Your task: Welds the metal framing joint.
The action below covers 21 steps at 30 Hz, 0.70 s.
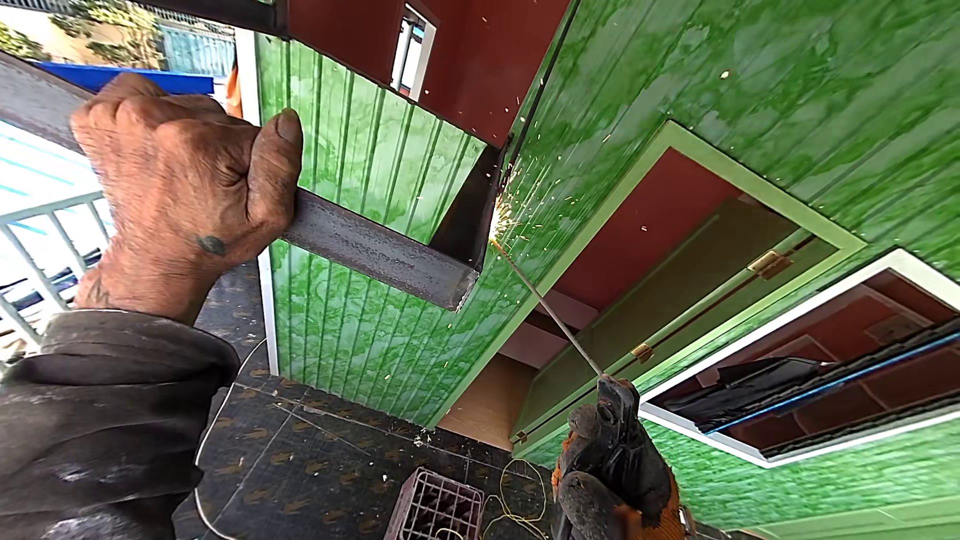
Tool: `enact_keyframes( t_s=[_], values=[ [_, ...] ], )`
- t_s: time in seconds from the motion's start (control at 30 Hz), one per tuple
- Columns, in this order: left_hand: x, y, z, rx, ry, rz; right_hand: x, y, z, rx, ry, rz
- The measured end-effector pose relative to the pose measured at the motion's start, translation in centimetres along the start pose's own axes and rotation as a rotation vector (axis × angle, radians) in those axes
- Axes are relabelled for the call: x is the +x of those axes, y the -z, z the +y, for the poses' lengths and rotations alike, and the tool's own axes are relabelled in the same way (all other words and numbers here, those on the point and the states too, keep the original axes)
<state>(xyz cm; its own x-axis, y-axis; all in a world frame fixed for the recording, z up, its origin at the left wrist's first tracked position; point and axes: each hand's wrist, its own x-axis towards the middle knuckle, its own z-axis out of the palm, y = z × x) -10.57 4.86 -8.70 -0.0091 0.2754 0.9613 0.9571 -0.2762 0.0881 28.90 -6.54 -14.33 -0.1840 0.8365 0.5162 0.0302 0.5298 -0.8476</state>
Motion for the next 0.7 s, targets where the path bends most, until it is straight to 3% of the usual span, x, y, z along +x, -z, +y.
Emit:
enact_keyframes(
  t_s=[0.7],
  values=[
    [-0.1,-0.2,-0.3,-0.005,-0.008,-0.001,1.5,-0.3,-0.4,0.139,-0.091,0.079]
  ],
)
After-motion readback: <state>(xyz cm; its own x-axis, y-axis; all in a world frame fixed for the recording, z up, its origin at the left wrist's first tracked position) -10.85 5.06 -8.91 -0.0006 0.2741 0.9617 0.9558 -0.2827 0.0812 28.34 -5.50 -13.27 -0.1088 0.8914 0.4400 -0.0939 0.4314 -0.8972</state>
